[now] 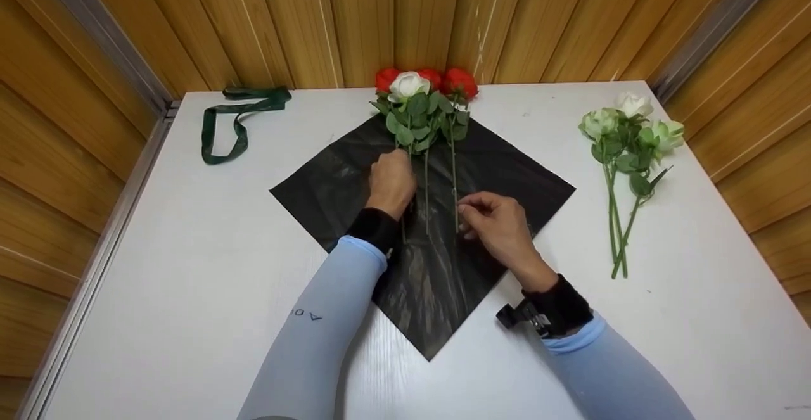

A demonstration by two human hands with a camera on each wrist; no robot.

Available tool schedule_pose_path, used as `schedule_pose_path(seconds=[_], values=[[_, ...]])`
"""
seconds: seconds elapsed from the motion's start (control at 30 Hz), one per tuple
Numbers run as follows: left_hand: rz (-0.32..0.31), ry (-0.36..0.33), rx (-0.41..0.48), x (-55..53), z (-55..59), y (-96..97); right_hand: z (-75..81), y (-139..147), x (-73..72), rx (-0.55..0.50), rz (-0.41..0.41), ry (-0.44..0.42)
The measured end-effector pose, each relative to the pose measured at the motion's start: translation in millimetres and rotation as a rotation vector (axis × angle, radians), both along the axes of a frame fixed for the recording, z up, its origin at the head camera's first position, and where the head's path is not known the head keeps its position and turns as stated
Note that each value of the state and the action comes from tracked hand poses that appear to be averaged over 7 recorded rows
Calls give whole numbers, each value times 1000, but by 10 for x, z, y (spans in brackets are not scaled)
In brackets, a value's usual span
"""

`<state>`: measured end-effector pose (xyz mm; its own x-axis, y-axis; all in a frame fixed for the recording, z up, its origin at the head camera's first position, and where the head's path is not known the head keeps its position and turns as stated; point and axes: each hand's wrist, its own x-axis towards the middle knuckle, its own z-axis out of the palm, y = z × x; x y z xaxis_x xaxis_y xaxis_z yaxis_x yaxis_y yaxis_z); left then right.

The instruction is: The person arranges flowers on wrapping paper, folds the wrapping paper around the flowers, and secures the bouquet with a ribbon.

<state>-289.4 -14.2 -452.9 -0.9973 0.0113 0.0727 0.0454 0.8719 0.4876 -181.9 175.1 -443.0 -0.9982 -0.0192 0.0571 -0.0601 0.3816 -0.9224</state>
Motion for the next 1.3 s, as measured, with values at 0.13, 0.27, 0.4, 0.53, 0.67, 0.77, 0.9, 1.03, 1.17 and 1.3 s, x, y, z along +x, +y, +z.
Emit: schedule_pose_path(seconds=[0.13, 0.27, 0.4, 0.53, 0.67, 0.77, 0.9, 1.03, 1.17, 1.3], values=[[-21, 23, 14, 22, 26, -20, -6, 15, 1, 8, -7, 0], [-39, 49, 68, 89, 88, -52, -3, 50, -7, 30, -24, 18], [-53, 72, 103, 198, 168, -88, 13, 103, -9, 44, -46, 47], [-91, 97, 87, 348, 228, -143, 25, 164, -9, 61, -62, 80], [-182, 142, 43, 516, 246, -248, 35, 240, -7, 114, -78, 124], [-263, 182, 16, 626, 229, -347, 41, 326, -5, 185, -100, 172], [-348, 209, -38, 746, 196, -463, 23, 496, -19, 342, -158, 255], [-374, 214, -81, 813, 163, -533, -6, 713, -39, 487, -211, 300], [-370, 231, -97, 845, 133, -570, -12, 931, -50, 556, -231, 293], [-365, 249, -94, 882, 102, -610, 5, 1141, -51, 604, -243, 249]])
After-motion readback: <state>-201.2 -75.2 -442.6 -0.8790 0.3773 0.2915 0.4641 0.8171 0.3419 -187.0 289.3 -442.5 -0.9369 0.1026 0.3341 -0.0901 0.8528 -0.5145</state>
